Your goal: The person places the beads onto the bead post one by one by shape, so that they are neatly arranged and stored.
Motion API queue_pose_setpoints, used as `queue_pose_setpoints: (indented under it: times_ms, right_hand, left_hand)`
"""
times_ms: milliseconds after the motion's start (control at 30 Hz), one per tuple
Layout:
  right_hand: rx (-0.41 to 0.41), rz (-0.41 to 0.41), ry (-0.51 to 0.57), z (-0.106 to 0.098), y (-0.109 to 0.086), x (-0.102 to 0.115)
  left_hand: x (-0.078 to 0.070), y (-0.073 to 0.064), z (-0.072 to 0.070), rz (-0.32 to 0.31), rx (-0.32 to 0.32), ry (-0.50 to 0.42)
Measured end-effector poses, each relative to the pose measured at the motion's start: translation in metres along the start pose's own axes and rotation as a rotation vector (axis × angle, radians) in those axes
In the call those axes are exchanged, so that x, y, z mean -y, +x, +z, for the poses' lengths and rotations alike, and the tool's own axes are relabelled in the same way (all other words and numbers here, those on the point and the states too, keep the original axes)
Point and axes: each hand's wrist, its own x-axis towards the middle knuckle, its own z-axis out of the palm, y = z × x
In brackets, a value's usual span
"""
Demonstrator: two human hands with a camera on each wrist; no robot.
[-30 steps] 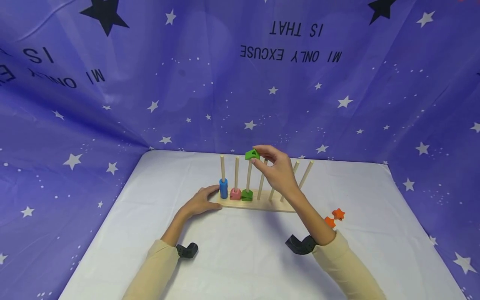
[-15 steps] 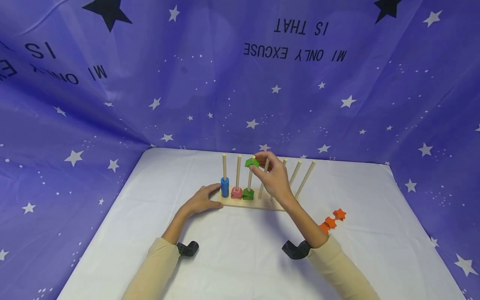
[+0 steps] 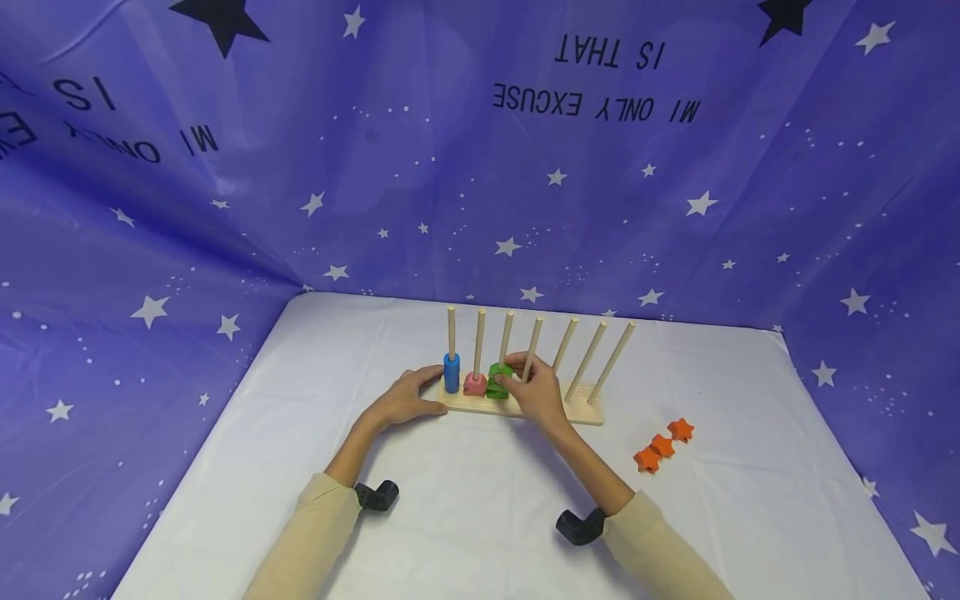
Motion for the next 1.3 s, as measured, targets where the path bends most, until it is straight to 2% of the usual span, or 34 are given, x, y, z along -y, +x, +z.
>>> queue_pose_setpoints:
  times_ms: [133, 267, 333, 467, 533, 633, 733, 833, 900, 967, 1067, 1200, 1300]
  right_hand:
    - [0.013, 0.008, 0.009, 0.002, -0.003, -0.012]
    - [0.048, 0.001, 0.042, -0.001, -0.006, -0.014]
    - [0.087, 0.015, 0.062, -0.007, -0.01, -0.013]
    - [0.16, 0.027, 0.025, -0.026, -0.023, -0.009]
    - [0.177, -0.005, -0.017, -0.04, -0.031, -0.007]
    - [0.145, -0.074, -0.04, -0.068, -0.044, -0.009]
    - [0.068, -0.103, -0.094, -0.1, -0.056, -0.005]
    - [-0.048, -0.105, -0.226, -0.138, -0.066, -0.015]
    - [-0.12, -0.087, -0.316, -0.164, -0.071, -0.026]
    - [-0.197, -0.053, -0.395, -0.188, -0.074, -0.047]
    - [-0.253, 0.047, -0.455, -0.215, -0.082, -0.066]
    - [-0.217, 0.172, -0.497, -0.236, -0.088, -0.084]
    - [-0.157, 0.199, -0.522, -0.242, -0.089, -0.094]
  left_hand:
    - [-0.002, 0.0, 0.0, 0.003, 0.0, 0.005]
    - [-0.003, 0.0, 0.0, 0.007, 0.0, 0.013]
    - [-0.003, 0.0, 0.0, 0.005, 0.001, 0.014]
    - [-0.003, 0.0, 0.001, 0.006, 0.002, 0.018]
    - [-0.003, 0.0, 0.001, 0.004, 0.002, 0.02]
    - [-0.003, -0.001, 0.001, 0.001, 0.003, 0.012]
    - [-0.003, -0.001, 0.002, 0.003, 0.002, 0.011]
    - [-0.003, -0.001, 0.002, -0.001, 0.004, 0.012]
    - [-0.003, -0.002, 0.001, -0.007, 0.003, 0.012]
    - [-0.003, -0.002, 0.0, -0.009, 0.003, 0.011]
    - [-0.002, -0.002, 0.0, -0.006, 0.0, 0.011]
    - [-0.001, -0.002, -0.001, -0.002, 0.006, 0.014]
    - [-0.002, 0.0, 0.0, -0.003, 0.014, 0.012]
